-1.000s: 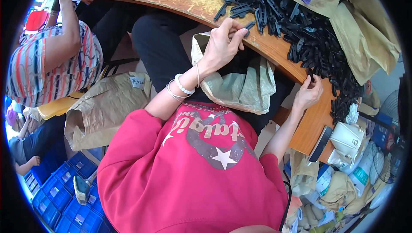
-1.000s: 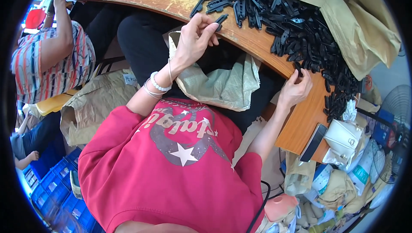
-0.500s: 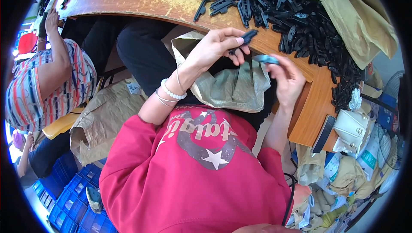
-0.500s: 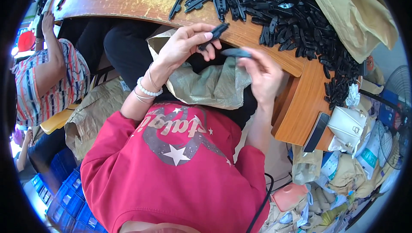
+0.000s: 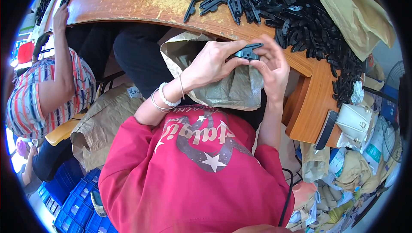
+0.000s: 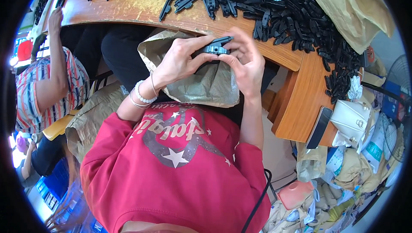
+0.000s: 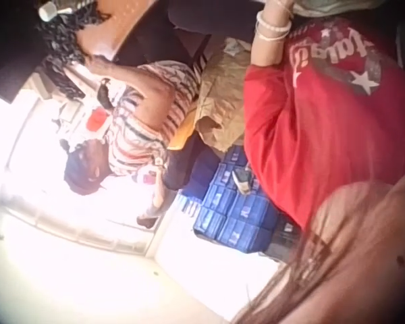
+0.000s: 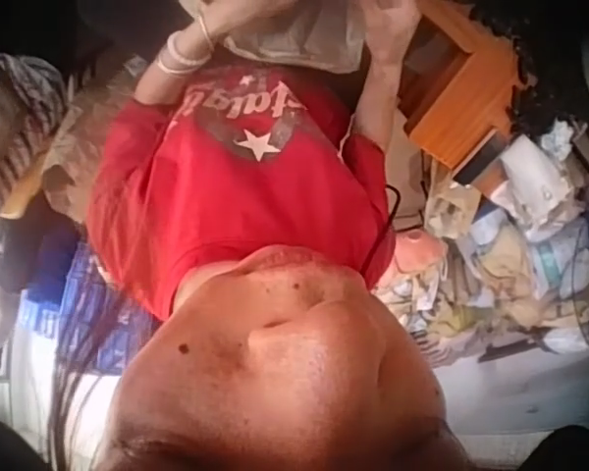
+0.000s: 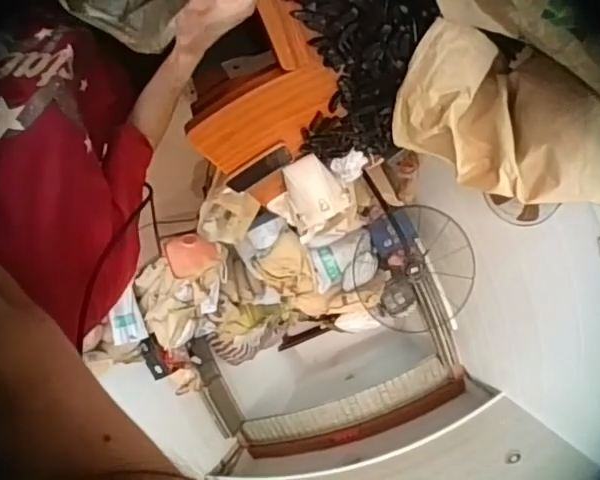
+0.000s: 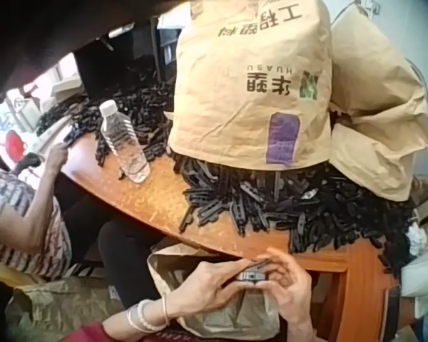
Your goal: Assembling small black plastic components by hand at a workstation.
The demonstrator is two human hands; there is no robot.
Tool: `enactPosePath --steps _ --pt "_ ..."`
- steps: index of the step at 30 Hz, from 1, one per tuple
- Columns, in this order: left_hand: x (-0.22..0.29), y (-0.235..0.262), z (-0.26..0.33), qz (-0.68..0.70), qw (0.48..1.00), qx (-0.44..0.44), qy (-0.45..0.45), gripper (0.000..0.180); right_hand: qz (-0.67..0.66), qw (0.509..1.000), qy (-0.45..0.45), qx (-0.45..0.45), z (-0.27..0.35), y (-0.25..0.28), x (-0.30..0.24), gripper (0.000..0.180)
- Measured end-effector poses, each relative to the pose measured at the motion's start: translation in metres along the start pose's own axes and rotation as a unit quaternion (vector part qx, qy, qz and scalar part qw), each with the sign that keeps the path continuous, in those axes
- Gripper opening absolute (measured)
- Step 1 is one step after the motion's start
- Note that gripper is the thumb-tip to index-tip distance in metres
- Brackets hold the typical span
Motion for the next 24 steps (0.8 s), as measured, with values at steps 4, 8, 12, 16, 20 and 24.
enactPosePath --steps 4,8,12,16,20,24 --pt "-0.006 -0.006 0.004 0.02 1.0 -0.002 0.002 0.034 0.046 0.998 0.034 0.002 0.0 0.002 0.002 0.031" --pt "0.0 -0.005 0.01 0.027 0.999 -0.028 0.029 0.038 0.079 0.997 0.001 0.0 0.001 0.01 0.007 0.024" --pt "-0.022 -0.009 0.022 0.018 0.994 -0.069 0.081 0.034 0.081 0.994 -0.032 -0.059 0.007 0.008 0.021 0.027" --pt "-0.025 0.004 0.029 -0.017 0.998 -0.044 0.045 0.043 0.087 0.99 -0.055 -0.092 0.007 0.006 0.034 0.017" --pt "-0.028 0.017 0.019 -0.029 0.996 -0.005 0.078 0.033 0.141 0.982 -0.022 -0.127 0.007 0.0 0.033 0.014" --pt "-0.036 0.033 -0.009 -0.098 0.988 0.119 0.004 0.02 0.118 0.979 -0.03 -0.166 0.008 -0.004 0.038 0.012"
Point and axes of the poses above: each hand's wrist, its own z-axis away from the middle knuckle, its own y-axis out of the back of the hand, x = y × z, the point moved 5 cm from there along -z, towards the middle knuckle, and after that the axes turned 1 degree about -y, right-handed, at the moved point
